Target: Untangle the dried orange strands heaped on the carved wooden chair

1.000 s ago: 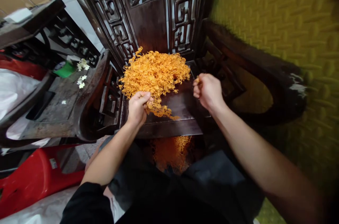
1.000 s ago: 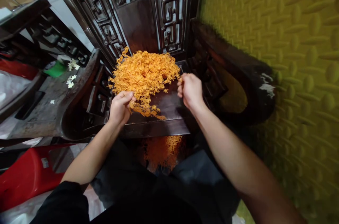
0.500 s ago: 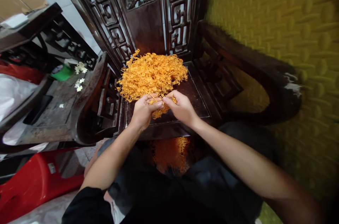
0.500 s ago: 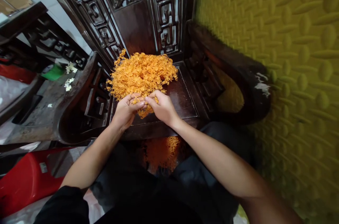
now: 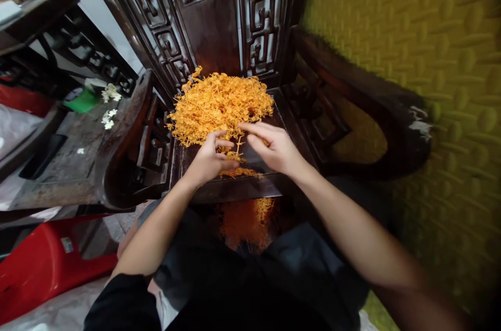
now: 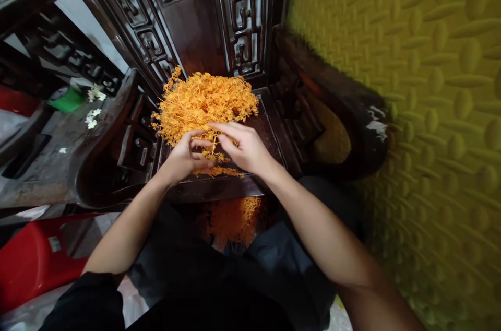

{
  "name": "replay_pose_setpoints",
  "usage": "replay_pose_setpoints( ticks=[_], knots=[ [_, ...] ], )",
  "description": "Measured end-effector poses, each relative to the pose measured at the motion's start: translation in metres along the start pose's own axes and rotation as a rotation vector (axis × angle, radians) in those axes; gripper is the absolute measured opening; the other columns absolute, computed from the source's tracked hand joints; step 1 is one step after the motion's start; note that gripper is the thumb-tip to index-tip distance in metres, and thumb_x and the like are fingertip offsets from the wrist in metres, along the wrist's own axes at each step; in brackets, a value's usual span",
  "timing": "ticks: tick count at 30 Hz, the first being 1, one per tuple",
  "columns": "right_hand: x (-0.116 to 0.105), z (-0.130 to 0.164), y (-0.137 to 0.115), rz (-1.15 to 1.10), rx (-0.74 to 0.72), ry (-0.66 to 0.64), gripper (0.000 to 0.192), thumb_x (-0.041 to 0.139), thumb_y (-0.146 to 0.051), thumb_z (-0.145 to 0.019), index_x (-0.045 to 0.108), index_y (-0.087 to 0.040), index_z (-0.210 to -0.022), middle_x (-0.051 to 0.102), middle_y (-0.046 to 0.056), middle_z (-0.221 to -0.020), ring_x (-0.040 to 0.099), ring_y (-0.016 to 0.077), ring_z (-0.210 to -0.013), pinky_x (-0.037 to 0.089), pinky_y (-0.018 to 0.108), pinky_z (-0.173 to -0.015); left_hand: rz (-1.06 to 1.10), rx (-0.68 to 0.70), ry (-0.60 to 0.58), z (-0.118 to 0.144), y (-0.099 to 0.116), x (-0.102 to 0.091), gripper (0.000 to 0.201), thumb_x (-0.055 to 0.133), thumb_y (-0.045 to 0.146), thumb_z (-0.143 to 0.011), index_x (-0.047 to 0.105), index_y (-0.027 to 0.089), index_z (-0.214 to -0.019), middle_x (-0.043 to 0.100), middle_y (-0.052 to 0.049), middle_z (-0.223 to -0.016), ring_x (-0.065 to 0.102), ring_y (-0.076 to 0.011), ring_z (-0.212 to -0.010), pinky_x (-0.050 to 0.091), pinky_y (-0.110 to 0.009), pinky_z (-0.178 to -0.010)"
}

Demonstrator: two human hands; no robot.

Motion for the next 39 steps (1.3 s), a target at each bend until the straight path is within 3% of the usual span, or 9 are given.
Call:
replay_pose_setpoints(
  ticks=[5, 7, 10, 12, 19, 24, 31, 35, 39],
  knots=[
    [0.011, 0.003, 0.003, 0.230, -0.159, -0.214, 0.018, 0.064, -0.034, -0.094, 0.078, -0.023, -0.092, 0.062, 0.004, -0.076, 0.056, 0.0171, -0.071, 0.044, 0.034, -0.070, -0.154, 0.088, -0.041, 0.002, -0.008, 0.004, 0.110, 0.080, -0.004, -0.057, 0.036, 0.031, -0.151, 0.059, -0.011, -0.124, 0.063, -0.0073, -0.060, 0.052, -0.022, -0.054],
    [0.003, 0.000, 0.000, 0.153, -0.111, 0.004, 0.026, 0.059, -0.036, -0.097, 0.072, -0.022, -0.079, 0.063, 0.004, -0.077, 0.058, 0.0174, -0.074, 0.046, 0.034, -0.070, -0.168, 0.085, -0.016, 0.000, -0.014, 0.003, 0.111, 0.078, -0.007, -0.056, 0.038, 0.032, -0.152, 0.061, -0.007, -0.114, 0.062, -0.0067, -0.057, 0.049, -0.020, -0.052],
    [-0.024, -0.007, -0.007, -0.188, 0.013, 0.574, 0.030, 0.053, -0.048, -0.098, 0.063, -0.024, -0.084, 0.061, 0.002, -0.077, 0.060, 0.0152, -0.069, 0.048, 0.029, -0.059, -0.107, 0.010, 0.046, -0.005, -0.021, 0.000, 0.104, 0.077, -0.011, -0.054, 0.046, 0.029, -0.145, 0.059, -0.002, -0.101, 0.061, -0.0061, -0.054, 0.050, -0.022, -0.053],
    [-0.036, -0.011, -0.006, -0.468, 0.144, 0.685, 0.027, 0.057, -0.050, -0.095, 0.058, -0.024, -0.088, 0.061, 0.001, -0.080, 0.061, 0.0132, -0.063, 0.048, 0.025, -0.050, 0.008, -0.026, 0.089, -0.011, -0.020, -0.002, 0.094, 0.080, -0.008, -0.055, 0.049, 0.025, -0.138, 0.057, -0.001, -0.100, 0.064, -0.0087, -0.057, 0.056, -0.027, -0.059],
    [-0.001, -0.004, 0.025, -0.904, 0.630, 0.271, 0.014, 0.073, -0.023, -0.081, 0.065, -0.016, -0.090, 0.072, 0.011, -0.093, 0.067, 0.0141, -0.072, 0.056, 0.025, -0.057, 0.404, 0.107, 0.256, -0.025, 0.003, 0.001, 0.063, 0.083, 0.000, -0.062, 0.053, 0.019, -0.114, 0.064, -0.005, -0.107, 0.072, -0.0175, -0.085, 0.059, -0.040, -0.090],
    [0.023, 0.003, 0.022, -0.705, 0.513, 0.162, 0.027, 0.072, -0.042, -0.085, 0.070, -0.018, -0.096, 0.057, -0.002, -0.067, 0.041, 0.0070, -0.050, 0.025, 0.020, -0.040, 0.554, 0.136, 0.358, -0.026, 0.002, 0.013, 0.051, 0.077, -0.003, -0.068, 0.050, 0.018, -0.107, 0.064, -0.003, -0.098, 0.071, -0.0143, -0.089, 0.054, -0.038, -0.100],
    [0.048, 0.007, 0.017, -0.197, 0.311, -0.017, 0.039, 0.066, -0.054, -0.086, 0.072, -0.017, -0.076, 0.064, 0.001, -0.070, 0.054, 0.0136, -0.064, 0.039, 0.028, -0.061, 0.531, 0.243, 0.329, -0.019, -0.001, 0.029, 0.060, 0.086, 0.006, -0.064, 0.050, 0.021, -0.110, 0.062, -0.005, -0.112, 0.068, -0.0193, -0.110, 0.050, -0.039, -0.106],
    [0.043, 0.003, 0.015, -0.237, 0.304, 0.078, 0.027, 0.070, -0.042, -0.083, 0.066, -0.016, -0.075, 0.065, 0.001, -0.072, 0.053, 0.0121, -0.065, 0.040, 0.026, -0.061, 0.475, 0.221, 0.230, -0.016, 0.000, 0.020, 0.058, 0.087, 0.009, -0.063, 0.052, 0.019, -0.107, 0.063, -0.009, -0.118, 0.063, -0.0239, -0.122, 0.048, -0.040, -0.107],
    [0.027, 0.003, 0.009, -0.622, 0.492, 0.043, 0.019, 0.064, -0.031, -0.080, 0.051, -0.020, -0.071, 0.046, -0.007, -0.052, 0.030, 0.0058, -0.041, 0.018, 0.021, -0.041, 0.261, 0.178, 0.129, -0.016, 0.000, 0.004, 0.058, 0.088, 0.016, -0.063, 0.057, 0.019, -0.112, 0.063, -0.012, -0.129, 0.060, -0.0262, -0.126, 0.043, -0.043, -0.111]
  ],
)
Point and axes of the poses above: each hand's wrist, its own z-axis away from the middle knuckle, its own x-axis out of the palm, y = z × x, the point moved 1 cm from there along -z, towards the middle knuckle
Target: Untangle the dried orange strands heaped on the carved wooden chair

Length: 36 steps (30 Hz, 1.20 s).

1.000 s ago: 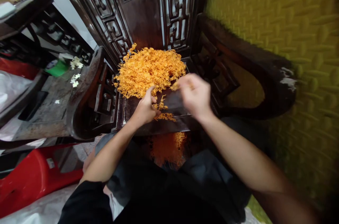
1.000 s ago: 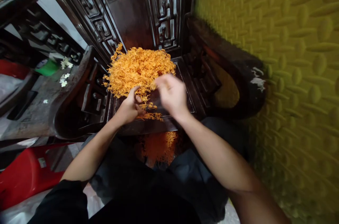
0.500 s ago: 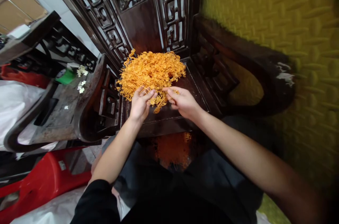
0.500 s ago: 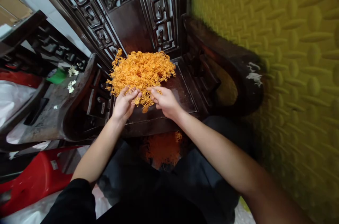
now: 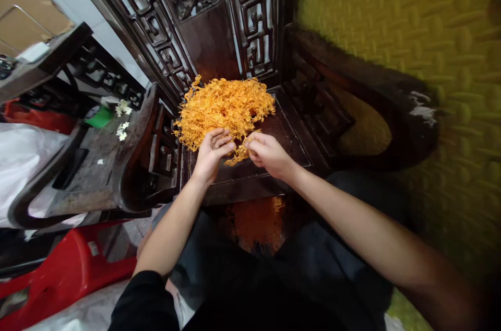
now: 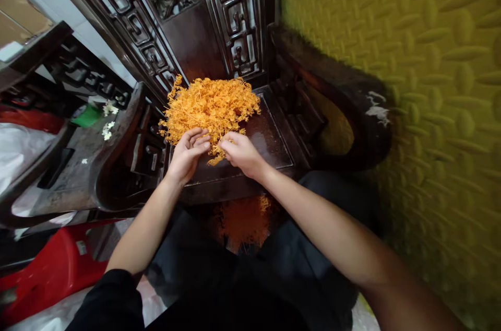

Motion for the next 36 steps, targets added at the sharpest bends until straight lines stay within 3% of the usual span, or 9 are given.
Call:
replay_pose_setpoints(
  ticks=[5, 9, 14, 20, 24, 26, 29, 33, 36],
  knots=[
    [-0.010, 0.005, -0.015, -0.133, 0.095, -0.220, 0.019, 0.067, -0.023, -0.071, 0.049, -0.019, -0.069, 0.068, 0.004, -0.062, 0.031, 0.0031, -0.034, 0.015, 0.020, -0.037, -0.153, -0.094, -0.347, 0.001, 0.003, 0.000, 0.056, 0.082, 0.029, -0.076, 0.059, 0.021, -0.126, 0.069, -0.012, -0.125, 0.063, -0.0250, -0.120, 0.048, -0.040, -0.102],
    [-0.014, 0.005, -0.015, -0.137, 0.105, -0.260, 0.022, 0.070, -0.020, -0.070, 0.049, -0.020, -0.073, 0.066, 0.002, -0.058, 0.034, 0.0032, -0.035, 0.017, 0.018, -0.036, -0.354, -0.063, -0.389, 0.007, 0.002, 0.004, 0.039, 0.082, 0.035, -0.076, 0.071, 0.016, -0.108, 0.073, -0.005, -0.088, 0.068, -0.0154, -0.080, 0.053, -0.030, -0.078],
    [-0.013, 0.006, -0.012, -0.111, 0.083, -0.216, 0.021, 0.071, -0.020, -0.073, 0.051, -0.020, -0.080, 0.061, -0.003, -0.054, 0.033, 0.0027, -0.037, 0.018, 0.017, -0.037, -0.371, 0.004, -0.268, 0.008, 0.001, 0.003, 0.026, 0.086, 0.031, -0.070, 0.067, 0.015, -0.076, 0.068, 0.000, -0.069, 0.063, -0.0113, -0.063, 0.049, -0.024, -0.063],
    [-0.014, 0.016, -0.026, -0.170, 0.011, -0.229, 0.020, 0.069, -0.016, -0.071, 0.052, -0.020, -0.082, 0.061, -0.003, -0.052, 0.037, 0.0041, -0.035, 0.020, 0.015, -0.035, 0.124, 0.099, 0.312, -0.018, 0.029, -0.032, 0.033, 0.084, 0.022, -0.070, 0.052, 0.016, -0.068, 0.057, 0.005, -0.061, 0.049, -0.0039, -0.047, 0.037, -0.018, -0.047],
    [-0.016, 0.008, -0.021, -0.171, 0.104, -0.210, 0.030, 0.064, -0.015, -0.070, 0.066, -0.016, -0.100, 0.074, 0.009, -0.088, 0.066, 0.0149, -0.060, 0.046, 0.022, -0.043, 0.201, -0.014, 0.142, -0.016, 0.034, -0.028, 0.030, 0.081, 0.029, -0.077, 0.053, 0.016, -0.077, 0.058, 0.004, -0.070, 0.056, -0.0061, -0.056, 0.044, -0.020, -0.053],
    [-0.016, 0.002, -0.013, -0.142, 0.076, -0.165, 0.025, 0.067, -0.019, -0.071, 0.071, -0.014, -0.096, 0.073, 0.012, -0.101, 0.068, 0.0160, -0.071, 0.048, 0.023, -0.046, 0.188, -0.049, 0.049, -0.009, 0.030, -0.017, 0.031, 0.081, 0.030, -0.078, 0.053, 0.016, -0.078, 0.058, 0.003, -0.073, 0.058, -0.0071, -0.060, 0.046, -0.020, -0.055],
    [-0.015, -0.002, -0.004, 0.055, -0.053, -0.071, 0.026, 0.069, -0.036, -0.082, 0.075, -0.015, -0.097, 0.070, 0.007, -0.086, 0.056, 0.0112, -0.060, 0.038, 0.022, -0.043, 0.178, -0.067, -0.026, -0.001, 0.027, -0.005, 0.033, 0.080, 0.031, -0.080, 0.051, 0.016, -0.077, 0.056, 0.003, -0.071, 0.057, -0.0074, -0.060, 0.045, -0.020, -0.056],
    [-0.011, 0.002, 0.001, 0.513, -0.295, -0.016, 0.043, 0.071, -0.046, -0.086, 0.073, -0.017, -0.118, 0.066, 0.003, -0.078, 0.056, 0.0145, -0.065, 0.047, 0.030, -0.061, 0.219, -0.090, -0.121, 0.004, 0.032, -0.001, 0.032, 0.077, 0.030, -0.083, 0.050, 0.017, -0.076, 0.053, 0.003, -0.069, 0.054, -0.0069, -0.060, 0.046, -0.020, -0.058],
    [-0.002, 0.008, 0.002, 0.703, -0.504, -0.066, 0.065, 0.074, -0.045, -0.086, 0.057, -0.015, -0.141, 0.067, 0.002, -0.082, 0.059, 0.0176, -0.071, 0.051, 0.036, -0.073, 0.265, -0.092, -0.158, 0.010, 0.036, 0.000, 0.029, 0.076, 0.028, -0.084, 0.050, 0.017, -0.077, 0.052, 0.003, -0.070, 0.054, -0.0069, -0.061, 0.047, -0.021, -0.061]
  ],
)
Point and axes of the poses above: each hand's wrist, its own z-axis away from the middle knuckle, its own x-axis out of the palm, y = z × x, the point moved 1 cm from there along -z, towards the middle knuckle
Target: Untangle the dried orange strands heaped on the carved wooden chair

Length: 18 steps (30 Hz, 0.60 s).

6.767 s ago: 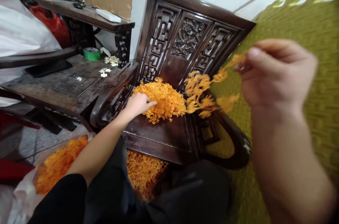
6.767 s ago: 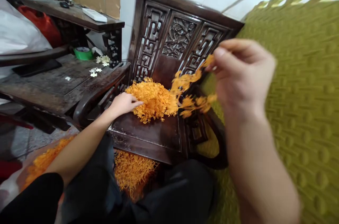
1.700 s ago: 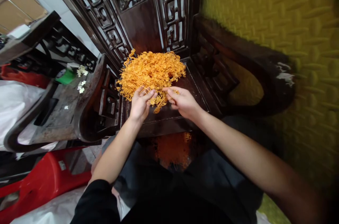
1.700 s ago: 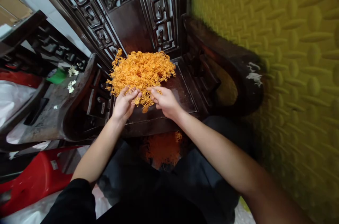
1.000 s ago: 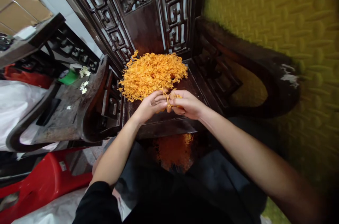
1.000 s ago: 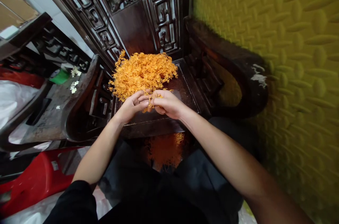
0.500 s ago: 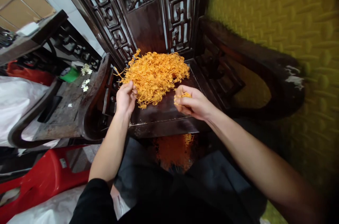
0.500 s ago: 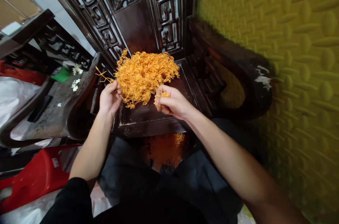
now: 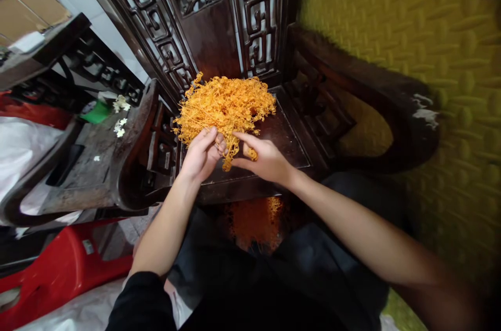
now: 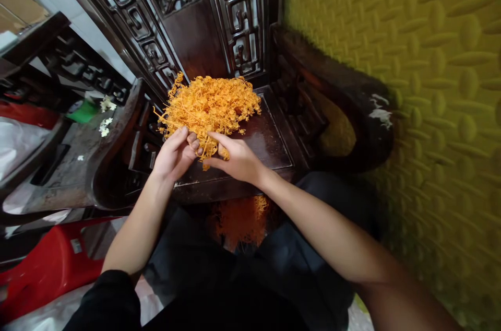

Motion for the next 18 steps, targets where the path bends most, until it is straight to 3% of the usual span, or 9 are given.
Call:
replay_pose_setpoints(
  ticks=[2, 5, 6, 8, 11, 15, 18],
  knots=[
    [0.004, 0.000, -0.005, 0.040, -0.106, 0.017, 0.061, 0.072, -0.042, -0.088, 0.055, -0.015, -0.140, 0.069, 0.004, -0.089, 0.061, 0.0185, -0.075, 0.051, 0.036, -0.077, 0.001, 0.004, -0.027, 0.006, 0.001, 0.004, 0.028, 0.076, 0.029, -0.084, 0.051, 0.018, -0.078, 0.053, 0.003, -0.072, 0.056, -0.0075, -0.063, 0.048, -0.021, -0.062],
    [0.001, -0.001, -0.010, 0.009, -0.140, 0.091, 0.022, 0.068, -0.036, -0.092, 0.066, -0.018, -0.104, 0.069, 0.003, -0.084, 0.062, 0.0160, -0.074, 0.049, 0.031, -0.073, -0.078, 0.069, -0.084, 0.013, 0.002, 0.010, 0.028, 0.079, 0.033, -0.081, 0.056, 0.018, -0.081, 0.059, 0.000, -0.076, 0.061, -0.0103, -0.069, 0.049, -0.022, -0.062],
    [-0.003, -0.002, -0.012, -0.007, -0.146, 0.116, 0.016, 0.067, -0.035, -0.092, 0.065, -0.019, -0.091, 0.067, 0.001, -0.080, 0.061, 0.0150, -0.071, 0.048, 0.030, -0.070, -0.111, 0.114, -0.099, 0.013, 0.002, 0.012, 0.028, 0.080, 0.036, -0.080, 0.059, 0.018, -0.085, 0.063, -0.002, -0.082, 0.063, -0.0122, -0.074, 0.049, -0.022, -0.063],
    [-0.015, -0.002, -0.018, -0.028, -0.147, 0.163, 0.021, 0.067, -0.033, -0.092, 0.060, -0.020, -0.078, 0.064, 0.000, -0.075, 0.059, 0.0140, -0.068, 0.046, 0.030, -0.068, -0.156, 0.226, -0.095, 0.010, 0.002, 0.012, 0.034, 0.082, 0.041, -0.078, 0.064, 0.019, -0.097, 0.068, -0.007, -0.101, 0.067, -0.0170, -0.089, 0.051, -0.024, -0.067],
    [-0.037, 0.000, -0.033, -0.057, -0.085, 0.245, 0.024, 0.070, -0.036, -0.090, 0.059, -0.021, -0.074, 0.064, 0.002, -0.077, 0.059, 0.0161, -0.071, 0.047, 0.032, -0.070, -0.229, 0.352, -0.038, -0.008, -0.004, 0.002, 0.047, 0.079, 0.049, -0.079, 0.064, 0.024, -0.116, 0.066, -0.011, -0.123, 0.066, -0.0225, -0.109, 0.054, -0.030, -0.079],
    [-0.060, 0.001, -0.059, -0.197, -0.023, 0.375, 0.034, 0.077, -0.043, -0.083, 0.053, -0.023, -0.069, 0.057, 0.002, -0.071, 0.054, 0.0161, -0.064, 0.044, 0.032, -0.060, -0.636, 0.435, -0.038, -0.040, -0.019, -0.019, 0.042, 0.073, 0.044, -0.085, 0.066, 0.023, -0.121, 0.068, -0.013, -0.128, 0.061, -0.0246, -0.122, 0.048, -0.038, -0.101],
    [-0.071, -0.002, -0.075, -0.440, -0.084, 0.408, 0.035, 0.077, -0.041, -0.083, 0.049, -0.024, -0.071, 0.050, -0.001, -0.066, 0.040, 0.0098, -0.048, 0.030, 0.027, -0.044, -0.867, 0.448, -0.015, -0.050, -0.028, -0.025, 0.035, 0.072, 0.041, -0.086, 0.071, 0.021, -0.115, 0.070, -0.012, -0.127, 0.060, -0.0262, -0.123, 0.040, -0.042, -0.111]
  ],
)
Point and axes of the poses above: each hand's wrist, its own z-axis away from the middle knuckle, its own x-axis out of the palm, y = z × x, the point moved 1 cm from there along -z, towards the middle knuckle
